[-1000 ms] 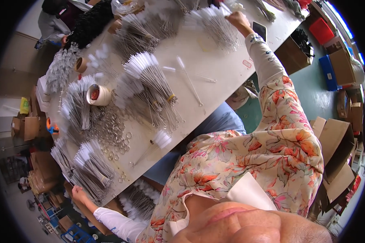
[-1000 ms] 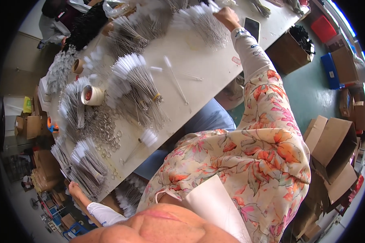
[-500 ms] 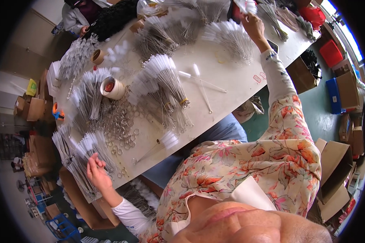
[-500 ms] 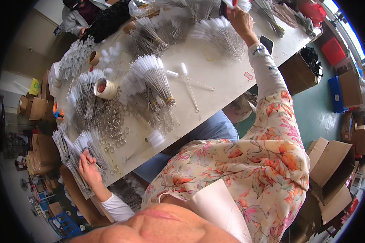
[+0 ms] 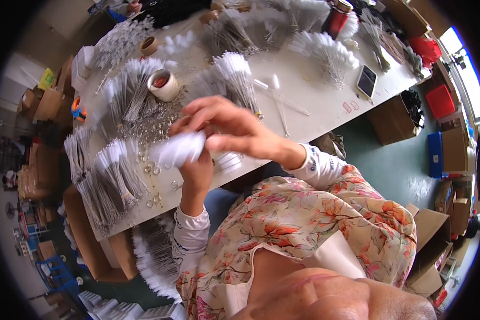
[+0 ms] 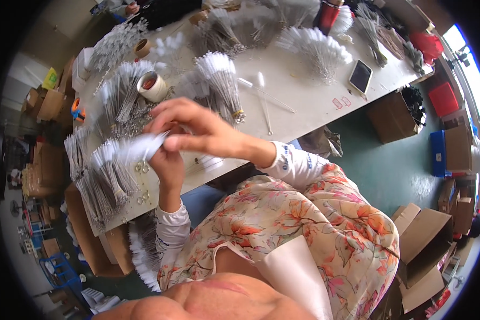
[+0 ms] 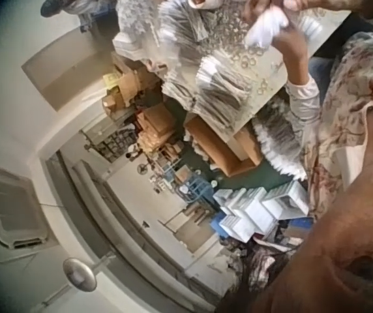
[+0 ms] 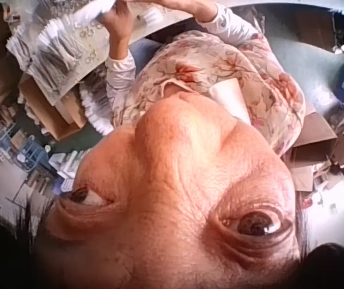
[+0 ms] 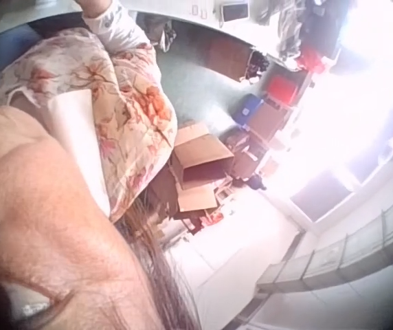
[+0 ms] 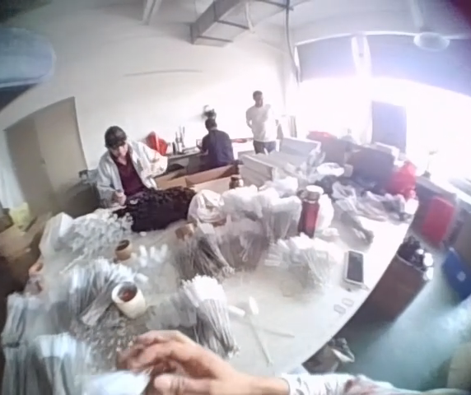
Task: Attaching metal rings to the wire handles of white cleaning brushes.
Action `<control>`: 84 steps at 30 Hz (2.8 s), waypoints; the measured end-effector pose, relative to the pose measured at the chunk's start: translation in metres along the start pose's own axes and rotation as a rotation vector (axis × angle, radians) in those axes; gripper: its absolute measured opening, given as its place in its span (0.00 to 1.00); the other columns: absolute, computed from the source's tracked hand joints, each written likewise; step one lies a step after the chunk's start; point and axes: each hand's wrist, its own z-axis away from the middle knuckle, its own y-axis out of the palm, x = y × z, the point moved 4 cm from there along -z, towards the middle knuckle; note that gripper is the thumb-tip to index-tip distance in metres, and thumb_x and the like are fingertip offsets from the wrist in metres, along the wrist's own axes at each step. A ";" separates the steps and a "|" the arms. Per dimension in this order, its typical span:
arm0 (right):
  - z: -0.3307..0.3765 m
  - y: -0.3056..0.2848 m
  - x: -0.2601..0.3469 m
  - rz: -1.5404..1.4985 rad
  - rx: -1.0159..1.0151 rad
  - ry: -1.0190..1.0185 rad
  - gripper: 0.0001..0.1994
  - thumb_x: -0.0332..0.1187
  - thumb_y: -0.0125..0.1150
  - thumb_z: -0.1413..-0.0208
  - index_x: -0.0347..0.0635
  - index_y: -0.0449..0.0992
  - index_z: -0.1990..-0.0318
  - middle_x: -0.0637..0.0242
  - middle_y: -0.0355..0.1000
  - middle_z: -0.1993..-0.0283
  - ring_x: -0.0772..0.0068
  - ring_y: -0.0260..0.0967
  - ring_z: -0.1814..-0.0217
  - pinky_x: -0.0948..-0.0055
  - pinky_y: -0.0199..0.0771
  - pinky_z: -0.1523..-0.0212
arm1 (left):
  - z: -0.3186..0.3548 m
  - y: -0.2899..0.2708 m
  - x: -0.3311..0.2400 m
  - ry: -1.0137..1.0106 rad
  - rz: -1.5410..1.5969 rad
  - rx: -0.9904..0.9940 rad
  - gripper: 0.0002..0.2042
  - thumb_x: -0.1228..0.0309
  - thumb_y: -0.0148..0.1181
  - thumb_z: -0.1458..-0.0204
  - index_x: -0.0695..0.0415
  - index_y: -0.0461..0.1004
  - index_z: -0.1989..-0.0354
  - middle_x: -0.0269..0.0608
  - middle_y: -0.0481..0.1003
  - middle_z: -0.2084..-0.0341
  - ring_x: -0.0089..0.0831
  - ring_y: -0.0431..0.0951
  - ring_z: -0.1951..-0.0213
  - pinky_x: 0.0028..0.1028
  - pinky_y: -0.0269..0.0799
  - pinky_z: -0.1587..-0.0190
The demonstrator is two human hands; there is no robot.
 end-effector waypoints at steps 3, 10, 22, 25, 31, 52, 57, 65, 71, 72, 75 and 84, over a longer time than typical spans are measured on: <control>0.015 -0.041 -0.021 0.368 -0.228 0.278 0.13 0.37 0.54 0.42 0.39 0.73 0.56 0.62 0.68 0.54 0.74 0.65 0.49 0.73 0.67 0.49 | 0.003 -0.014 -0.013 0.024 -0.027 -0.219 0.04 0.79 0.50 0.45 0.65 0.63 0.64 0.47 0.64 0.61 0.32 0.76 0.70 0.26 0.75 0.64; 0.034 -0.021 -0.072 -1.000 -0.449 0.469 0.10 0.35 0.46 0.38 0.39 0.71 0.61 0.72 0.70 0.68 0.80 0.67 0.68 0.80 0.71 0.63 | 0.034 0.021 -0.007 0.167 -0.159 0.111 0.20 0.82 0.62 0.59 0.59 0.72 0.53 0.45 0.67 0.57 0.38 0.69 0.56 0.32 0.67 0.54; 0.043 0.005 -0.036 0.249 0.168 0.534 0.08 0.32 0.53 0.44 0.36 0.73 0.66 0.71 0.70 0.74 0.84 0.62 0.71 0.77 0.64 0.69 | 0.032 -0.009 0.003 -0.282 0.615 0.455 0.38 0.57 0.66 0.56 0.60 0.55 0.40 0.47 0.59 0.44 0.36 0.62 0.43 0.31 0.59 0.44; 0.050 0.004 -0.034 0.031 0.234 0.777 0.11 0.37 0.52 0.41 0.39 0.73 0.66 0.77 0.66 0.77 0.88 0.57 0.75 0.84 0.58 0.75 | 0.038 -0.029 0.001 -0.160 0.283 0.372 0.09 0.69 0.62 0.51 0.61 0.72 0.66 0.40 0.70 0.64 0.28 0.72 0.63 0.25 0.68 0.59; 0.068 0.001 -0.035 0.023 0.412 1.044 0.12 0.38 0.54 0.43 0.38 0.76 0.66 0.73 0.71 0.75 0.86 0.63 0.78 0.86 0.63 0.78 | 0.067 -0.022 -0.017 -0.063 0.294 0.241 0.09 0.74 0.65 0.56 0.60 0.73 0.68 0.39 0.73 0.71 0.27 0.73 0.69 0.24 0.69 0.67; 0.045 0.066 -0.089 0.825 0.302 0.199 0.03 0.26 0.59 0.51 0.41 0.77 0.68 0.65 0.72 0.65 0.64 0.71 0.72 0.71 0.72 0.71 | 0.087 -0.101 0.051 -0.829 0.514 0.134 0.05 0.77 0.54 0.47 0.62 0.73 0.63 0.45 0.74 0.60 0.25 0.75 0.61 0.27 0.79 0.64; 0.025 0.054 -0.074 0.404 0.342 0.364 0.05 0.28 0.59 0.50 0.39 0.77 0.66 0.63 0.72 0.68 0.71 0.70 0.72 0.75 0.69 0.71 | 0.068 -0.119 0.034 -0.671 0.557 0.265 0.07 0.79 0.53 0.47 0.64 0.75 0.61 0.45 0.73 0.59 0.25 0.77 0.64 0.25 0.78 0.62; 0.020 0.044 -0.079 0.196 0.276 0.529 0.07 0.31 0.60 0.47 0.37 0.77 0.65 0.68 0.69 0.69 0.81 0.65 0.77 0.80 0.64 0.76 | 0.051 -0.112 0.020 -0.527 0.475 0.194 0.10 0.84 0.54 0.50 0.65 0.75 0.59 0.45 0.72 0.58 0.26 0.76 0.61 0.22 0.76 0.59; 0.018 0.044 -0.081 0.119 0.294 0.547 0.07 0.31 0.59 0.47 0.38 0.77 0.65 0.69 0.70 0.67 0.82 0.64 0.77 0.81 0.65 0.76 | 0.043 -0.110 0.010 -0.360 0.304 0.150 0.13 0.86 0.55 0.52 0.65 0.74 0.56 0.44 0.73 0.59 0.28 0.78 0.62 0.22 0.76 0.60; 0.016 0.044 -0.078 0.117 0.299 0.546 0.07 0.31 0.59 0.47 0.38 0.77 0.65 0.69 0.70 0.67 0.82 0.64 0.77 0.81 0.65 0.76 | 0.041 -0.108 0.006 -0.361 0.300 0.147 0.13 0.86 0.55 0.52 0.65 0.74 0.56 0.44 0.73 0.59 0.28 0.78 0.62 0.22 0.76 0.60; -0.004 0.042 -0.055 -0.052 0.216 0.624 0.06 0.33 0.59 0.46 0.42 0.78 0.65 0.75 0.70 0.72 0.88 0.61 0.77 0.85 0.61 0.77 | 0.034 -0.112 -0.005 -0.338 0.246 -0.001 0.15 0.87 0.56 0.55 0.64 0.73 0.56 0.44 0.75 0.61 0.29 0.79 0.64 0.22 0.76 0.62; -0.035 0.061 -0.023 -0.010 0.092 0.475 0.08 0.33 0.62 0.48 0.38 0.78 0.65 0.76 0.69 0.77 0.90 0.59 0.77 0.85 0.59 0.78 | 0.010 -0.117 -0.020 -0.106 -0.035 -0.046 0.17 0.86 0.58 0.58 0.63 0.75 0.57 0.42 0.77 0.64 0.26 0.79 0.67 0.21 0.76 0.63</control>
